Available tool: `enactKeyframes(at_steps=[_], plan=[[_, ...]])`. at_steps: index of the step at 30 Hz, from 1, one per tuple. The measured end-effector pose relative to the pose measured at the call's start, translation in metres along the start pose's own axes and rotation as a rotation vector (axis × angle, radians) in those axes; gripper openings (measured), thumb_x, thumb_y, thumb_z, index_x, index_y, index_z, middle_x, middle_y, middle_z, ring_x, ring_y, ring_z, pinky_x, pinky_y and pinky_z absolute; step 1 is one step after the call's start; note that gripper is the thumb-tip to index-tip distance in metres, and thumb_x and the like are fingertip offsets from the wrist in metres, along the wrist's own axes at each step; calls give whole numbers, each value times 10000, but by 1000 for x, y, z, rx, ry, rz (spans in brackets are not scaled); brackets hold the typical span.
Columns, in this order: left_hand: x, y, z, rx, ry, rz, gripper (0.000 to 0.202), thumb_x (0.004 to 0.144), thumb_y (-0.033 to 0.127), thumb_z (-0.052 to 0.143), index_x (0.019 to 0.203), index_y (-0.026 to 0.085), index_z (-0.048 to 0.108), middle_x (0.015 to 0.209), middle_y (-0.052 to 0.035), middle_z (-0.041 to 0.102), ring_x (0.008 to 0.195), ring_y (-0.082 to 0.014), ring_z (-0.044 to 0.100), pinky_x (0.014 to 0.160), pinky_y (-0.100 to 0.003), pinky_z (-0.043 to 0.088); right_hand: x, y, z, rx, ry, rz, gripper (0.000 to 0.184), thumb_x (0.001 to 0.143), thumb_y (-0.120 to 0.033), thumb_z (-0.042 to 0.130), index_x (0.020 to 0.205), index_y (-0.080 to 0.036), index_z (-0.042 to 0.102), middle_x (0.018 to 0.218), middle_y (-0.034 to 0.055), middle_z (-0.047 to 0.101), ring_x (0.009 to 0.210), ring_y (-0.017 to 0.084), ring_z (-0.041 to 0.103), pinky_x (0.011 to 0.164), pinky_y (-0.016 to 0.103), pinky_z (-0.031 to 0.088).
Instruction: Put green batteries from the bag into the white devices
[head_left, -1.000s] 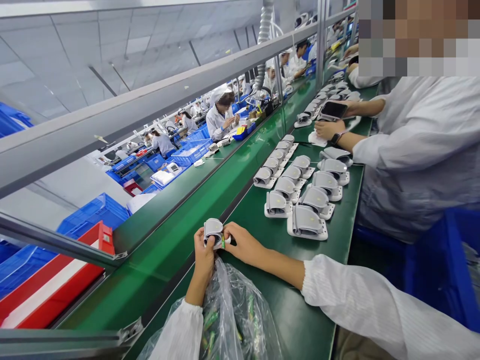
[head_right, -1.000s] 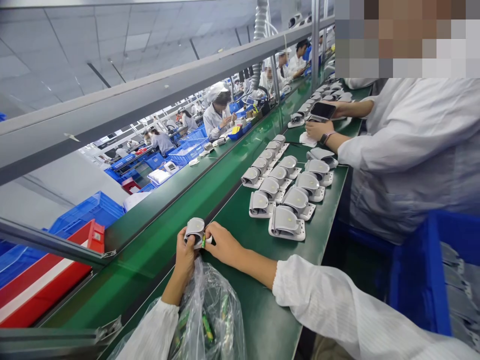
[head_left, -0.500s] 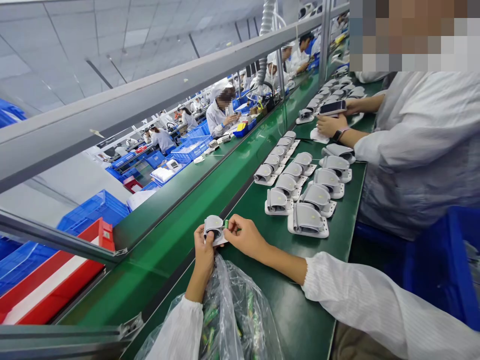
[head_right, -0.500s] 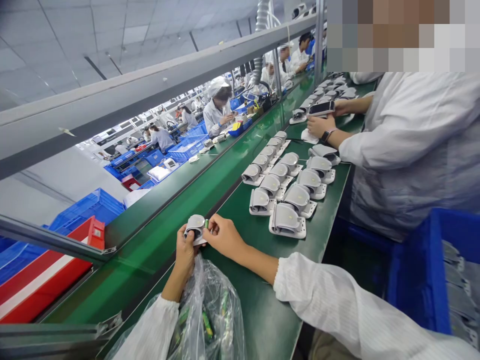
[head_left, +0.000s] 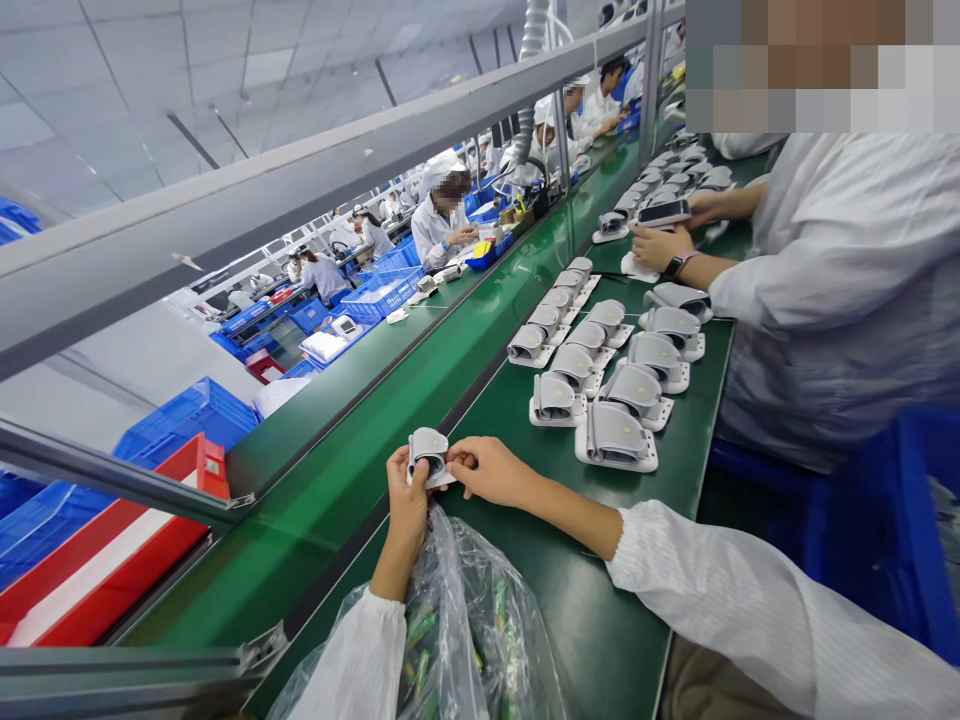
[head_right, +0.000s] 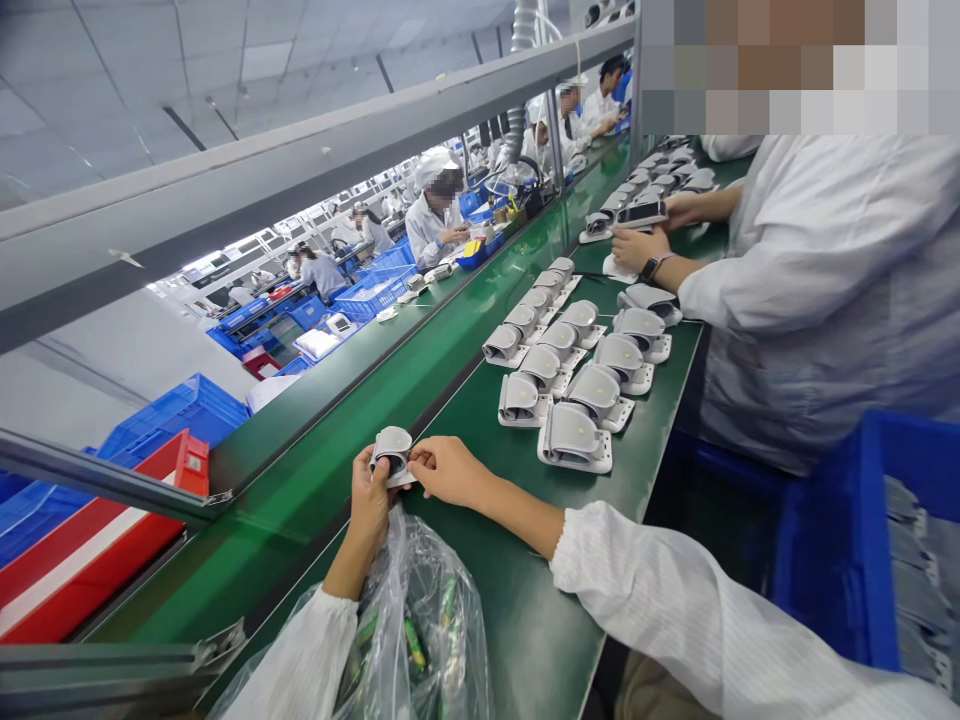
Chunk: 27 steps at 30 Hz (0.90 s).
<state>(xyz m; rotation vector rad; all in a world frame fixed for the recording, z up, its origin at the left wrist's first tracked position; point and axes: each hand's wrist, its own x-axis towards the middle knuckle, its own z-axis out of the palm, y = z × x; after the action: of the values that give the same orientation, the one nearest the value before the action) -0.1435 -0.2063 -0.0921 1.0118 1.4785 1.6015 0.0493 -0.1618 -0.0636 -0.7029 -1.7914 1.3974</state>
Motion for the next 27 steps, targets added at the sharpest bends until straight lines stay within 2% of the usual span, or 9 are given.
enactKeyframes(at_steps=[4,6,8,12,17,20,23,25,27], plan=[[-4,6,3,-20,10,-2,864,680,665,890,1295,223,474,1142,-82,649,678,-151,654,568,-282,565,2,3,-4,-126,118,-115,72,861,-205,741,793,-200,765,856,38,612,734,155,613,720,293,498],[-7,10,5,-46,8,-6,890,648,684,902,1280,219,482,1106,-72,661,645,-140,643,546,-260,546,2,4,-4,-111,131,-101,39,817,-227,802,821,-203,772,954,57,617,854,181,620,794,314,522],[-10,15,7,-67,-3,-29,919,612,677,927,1279,215,495,1086,-66,674,644,-139,646,559,-251,546,3,4,-3,-1,96,18,151,794,-242,817,912,-186,742,1068,72,643,890,185,646,796,317,553],[-13,21,7,-123,-3,-54,999,514,651,978,1291,205,535,1051,-55,692,686,-157,667,595,-244,554,2,4,4,307,-22,265,448,778,-217,779,1192,-170,614,1223,94,673,764,155,697,661,295,598],[-12,22,6,-142,-44,-54,1018,486,637,995,1296,200,560,1114,-78,702,769,-185,699,625,-244,566,0,4,16,298,7,172,470,743,-141,743,1189,-174,597,1173,67,703,700,124,667,582,237,547],[-14,23,7,-114,-86,-58,1019,501,650,990,1302,193,557,1130,-91,699,780,-197,707,637,-257,581,5,9,21,493,80,291,360,748,-140,733,1073,-176,583,1025,35,692,630,104,607,526,226,494],[-16,25,10,-59,-107,-70,1001,534,657,979,1308,183,556,1152,-110,691,784,-201,710,610,-245,577,12,16,19,631,54,448,267,818,-175,700,1054,-166,576,855,3,635,562,101,556,511,233,452],[-15,27,13,-28,-72,-88,994,559,666,965,1323,191,541,1166,-112,681,767,-193,707,584,-240,571,16,19,13,533,68,423,286,888,-227,673,1148,-165,574,912,29,651,622,129,599,585,266,503],[-13,31,15,-5,-35,-113,996,568,665,958,1339,205,527,1211,-120,669,793,-200,713,603,-258,587,16,17,7,265,160,238,328,950,-284,641,1251,-173,574,1106,96,678,866,193,680,809,350,567]])
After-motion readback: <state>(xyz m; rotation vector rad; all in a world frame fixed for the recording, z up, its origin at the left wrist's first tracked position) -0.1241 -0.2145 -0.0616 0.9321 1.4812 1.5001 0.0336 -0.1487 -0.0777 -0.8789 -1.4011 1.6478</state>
